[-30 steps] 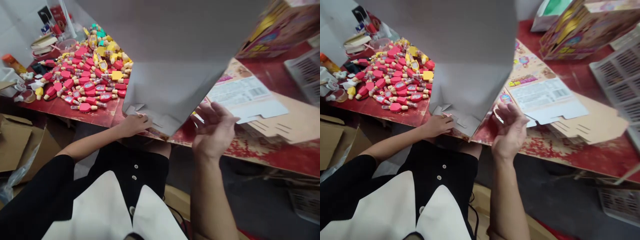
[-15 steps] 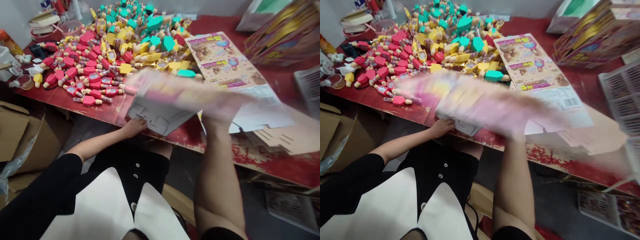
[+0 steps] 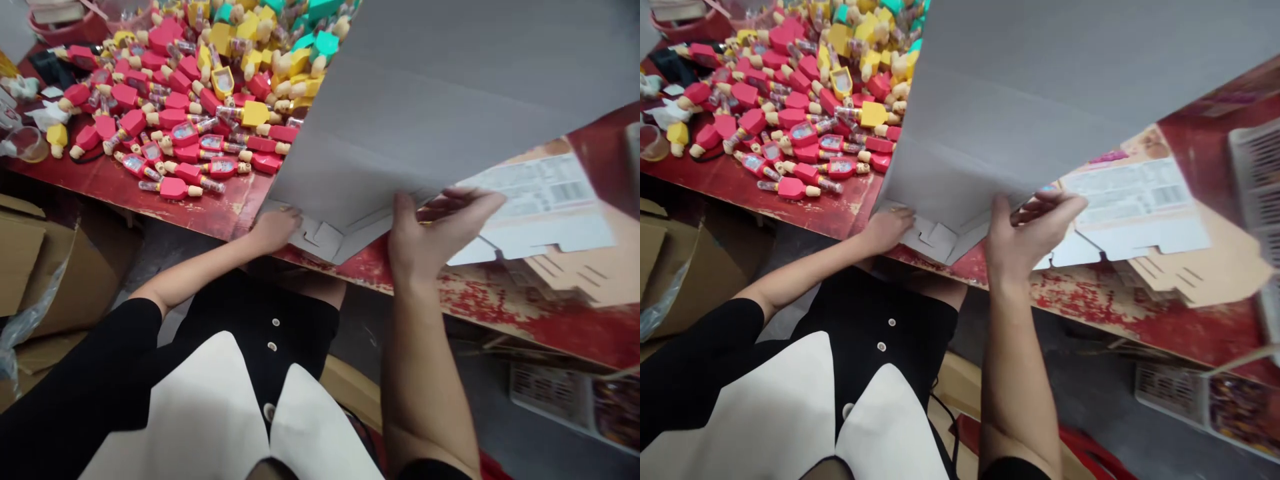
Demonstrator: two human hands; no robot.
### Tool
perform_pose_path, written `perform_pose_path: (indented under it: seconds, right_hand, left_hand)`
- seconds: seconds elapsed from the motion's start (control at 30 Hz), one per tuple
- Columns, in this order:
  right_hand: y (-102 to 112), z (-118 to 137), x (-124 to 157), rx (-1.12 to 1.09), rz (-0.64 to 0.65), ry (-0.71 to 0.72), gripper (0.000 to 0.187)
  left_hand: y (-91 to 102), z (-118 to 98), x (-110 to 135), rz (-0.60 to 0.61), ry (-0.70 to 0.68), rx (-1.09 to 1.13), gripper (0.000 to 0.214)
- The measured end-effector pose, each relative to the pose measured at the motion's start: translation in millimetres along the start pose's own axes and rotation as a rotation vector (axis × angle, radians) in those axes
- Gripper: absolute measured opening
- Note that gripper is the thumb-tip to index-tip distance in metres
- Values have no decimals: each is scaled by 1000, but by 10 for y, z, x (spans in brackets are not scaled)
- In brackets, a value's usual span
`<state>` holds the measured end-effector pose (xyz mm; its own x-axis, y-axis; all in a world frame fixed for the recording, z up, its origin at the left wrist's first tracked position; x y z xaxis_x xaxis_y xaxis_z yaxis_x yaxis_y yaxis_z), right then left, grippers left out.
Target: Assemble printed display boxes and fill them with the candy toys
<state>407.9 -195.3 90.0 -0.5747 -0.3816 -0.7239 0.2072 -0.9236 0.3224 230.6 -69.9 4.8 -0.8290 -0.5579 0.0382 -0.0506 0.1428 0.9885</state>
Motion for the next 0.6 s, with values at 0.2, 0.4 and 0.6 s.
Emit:
perform_pose_path:
  seconds: [0.2, 0.4, 0.6]
  right_hand:
    - [9, 196, 139, 57, 85, -71, 22]
    - [-214, -497, 194, -325, 72, -270, 32]
    - [-337, -643, 1044, -614, 34, -556, 62]
  left_hand:
    - [-165, 135, -283, 152, -86, -122, 28]
    - [-53, 82, -297, 179, -202, -101, 37]
    - [532, 83, -304, 248, -123, 213, 27]
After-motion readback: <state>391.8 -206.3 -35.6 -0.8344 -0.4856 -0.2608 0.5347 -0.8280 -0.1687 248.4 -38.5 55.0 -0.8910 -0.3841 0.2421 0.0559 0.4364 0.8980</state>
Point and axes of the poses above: each hand's wrist, its own x-axis away from the middle knuckle, its own y-axis out of the back of the hand, z = x × y, the point moved 10 cm from there along -x, towards the middle knuckle, and after that the axes turned 15 degrees about y, right-handed, at the moved point
